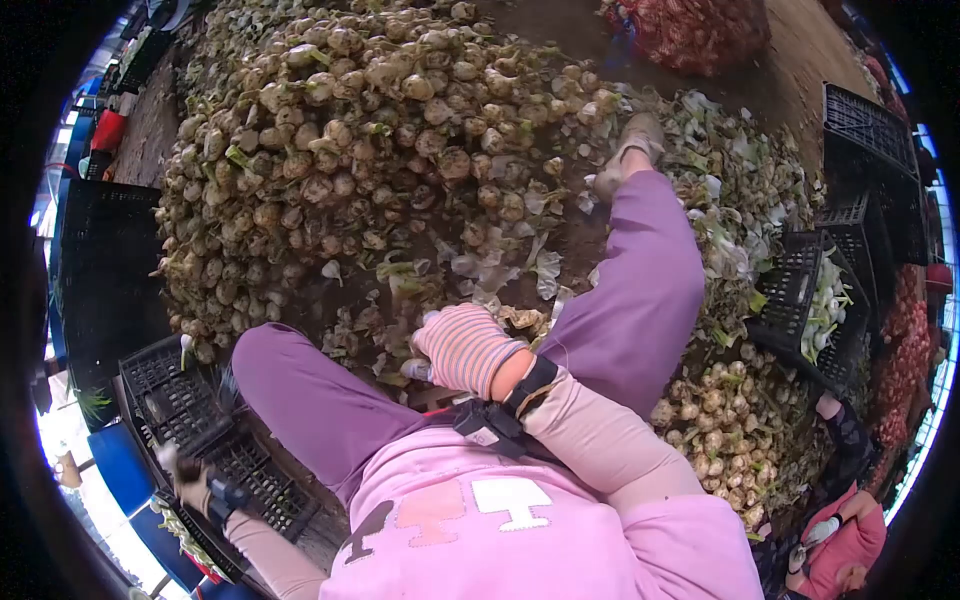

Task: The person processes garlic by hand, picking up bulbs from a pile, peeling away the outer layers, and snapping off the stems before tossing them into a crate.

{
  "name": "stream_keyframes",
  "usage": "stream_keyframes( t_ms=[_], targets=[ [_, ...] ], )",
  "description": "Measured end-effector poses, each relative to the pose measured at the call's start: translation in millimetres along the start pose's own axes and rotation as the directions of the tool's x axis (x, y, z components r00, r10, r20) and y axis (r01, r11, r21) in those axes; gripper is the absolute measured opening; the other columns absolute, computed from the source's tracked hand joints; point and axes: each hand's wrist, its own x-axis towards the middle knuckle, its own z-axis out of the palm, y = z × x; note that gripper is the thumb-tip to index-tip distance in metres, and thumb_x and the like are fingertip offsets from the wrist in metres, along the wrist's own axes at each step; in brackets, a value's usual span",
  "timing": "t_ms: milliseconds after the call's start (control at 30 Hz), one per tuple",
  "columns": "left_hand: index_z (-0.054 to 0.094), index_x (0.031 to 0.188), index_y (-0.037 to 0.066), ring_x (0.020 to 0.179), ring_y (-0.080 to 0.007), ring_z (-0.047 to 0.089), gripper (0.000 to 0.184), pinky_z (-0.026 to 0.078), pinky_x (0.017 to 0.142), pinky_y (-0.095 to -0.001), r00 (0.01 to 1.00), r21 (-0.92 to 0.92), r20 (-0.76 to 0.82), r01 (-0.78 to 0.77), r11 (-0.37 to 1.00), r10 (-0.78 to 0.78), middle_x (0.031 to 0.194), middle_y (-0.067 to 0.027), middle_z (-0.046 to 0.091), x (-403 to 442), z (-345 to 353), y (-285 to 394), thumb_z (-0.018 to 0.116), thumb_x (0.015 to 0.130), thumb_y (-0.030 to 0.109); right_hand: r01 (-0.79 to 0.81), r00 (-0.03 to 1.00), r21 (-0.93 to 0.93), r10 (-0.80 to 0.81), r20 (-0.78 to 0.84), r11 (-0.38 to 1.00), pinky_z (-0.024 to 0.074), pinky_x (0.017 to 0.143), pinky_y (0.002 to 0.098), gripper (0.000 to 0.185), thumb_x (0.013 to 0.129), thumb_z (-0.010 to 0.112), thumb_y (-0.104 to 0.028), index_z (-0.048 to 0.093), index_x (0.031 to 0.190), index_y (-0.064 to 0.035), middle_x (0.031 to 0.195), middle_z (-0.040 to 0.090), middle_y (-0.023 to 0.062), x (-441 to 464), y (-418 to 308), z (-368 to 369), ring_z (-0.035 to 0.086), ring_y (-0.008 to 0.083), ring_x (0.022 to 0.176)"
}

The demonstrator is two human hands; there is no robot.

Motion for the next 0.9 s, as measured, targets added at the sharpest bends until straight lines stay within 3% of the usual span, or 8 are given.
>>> stream_keyframes(
  t_ms=[100,167,200,333,433,567,800,900],
  targets=[
    [0.057,0.107,-0.007,0.063,-0.0215,0.061,0.037,0.051,0.054,-0.0266,0.48,-0.89,-0.39,0.021,0.455,-0.786,0.087,-0.0143,0.063,21,-36,4,0.059,0.078,0.016,0.03,0.99,0.032,-0.026,-0.142,0.999,0.0469,0.063,0.0436,0.039,0.08,0.061,-0.041,0.062,0.076,-0.0022,0.074,0.058,0.0157,-1,-6,-8,0.059,0.035,0.07],
    [0.055,0.115,0.0,0.101,-0.0241,0.055,0.042,0.047,0.082,-0.0438,0.614,-0.614,0.774,0.787,0.056,-0.155,0.108,-0.0106,0.06,28,-1,21,0.061,0.078,0.019,0.042,0.982,0.048,-0.033,-0.186,0.998,0.0463,0.066,0.0433,0.036,0.08,0.062,-0.039,0.061,0.08,-0.0024,0.075,0.057,0.0152,0,-5,-12,0.058,0.0348,0.073],
    [0.052,0.121,0.005,0.115,-0.0229,0.047,0.044,0.04,0.092,-0.0495,0.817,-0.398,0.253,0.576,0.714,-0.518,0.119,-0.0096,0.056,22,82,54,0.059,0.082,0.024,0.021,0.965,0.122,0.012,-0.262,0.992,0.0459,0.067,0.0435,0.036,0.079,0.063,-0.038,0.06,0.085,-0.0028,0.077,0.058,0.0156,0,-7,-19,0.058,0.0353,0.075],
    [0.057,0.119,0.005,0.09,-0.0164,0.061,0.031,0.05,0.073,-0.0234,0.572,-0.152,0.765,0.608,0.779,-0.297,0.111,-0.0087,0.06,6,350,291,0.053,0.088,0.008,-0.002,0.902,0.264,0.115,-0.415,0.965,0.0452,0.073,0.0448,0.032,0.079,0.063,-0.023,0.055,0.106,-0.0059,0.09,0.059,0.017,-5,-1,-30,0.057,0.037,0.083],
    [0.055,0.12,0.01,0.101,-0.0296,0.058,0.04,0.046,0.087,-0.0351,0.431,-0.311,0.828,-0.177,0.934,0.357,0.114,-0.0154,0.058,-34,493,308,0.06,0.08,0.009,0.07,0.86,0.378,0.136,-0.491,0.923,0.0468,0.077,0.0431,0.024,0.078,0.059,-0.008,0.058,0.102,-0.0052,0.098,0.058,0.0172,-7,5,-38,0.057,0.036,0.09],
    [0.055,0.117,0.016,0.103,-0.036,0.056,0.051,0.048,0.084,-0.0391,0.444,0.149,0.894,-0.414,0.898,0.056,0.121,-0.0196,0.051,-66,592,331,0.071,0.068,0.011,0.083,0.768,0.463,0.239,-0.594,0.883,0.0467,0.079,0.0426,0.018,0.081,0.06,-0.017,0.06,0.094,-0.0055,0.103,0.058,0.0144,-9,16,-49,0.057,0.0356,0.091],
    [0.064,0.099,0.005,0.08,-0.0222,0.061,0.033,0.049,0.075,-0.0301,0.502,-0.356,0.776,-0.15,0.922,0.381,0.089,-0.0097,0.063,-8,558,315,0.064,0.068,-0.004,-0.101,0.72,0.403,0.346,-0.602,0.91,0.0383,0.09,0.046,0.051,0.08,0.06,-0.034,0.05,0.121,-0.0057,0.11,0.054,0.0188,-13,21,-56,0.051,0.0374,0.102],
    [0.056,0.113,0.002,0.077,-0.0062,0.052,0.041,0.045,0.071,-0.0215,0.198,-0.239,0.962,0.262,0.935,0.191,0.087,0.0009,0.059,13,475,366,0.057,0.073,-0.011,-0.251,0.72,0.308,0.39,-0.574,0.918,0.04,0.083,0.0444,0.058,0.079,0.06,-0.043,0.048,0.121,-0.0043,0.101,0.056,0.0185,-11,22,-60,0.052,0.0358,0.096]
  ],
)
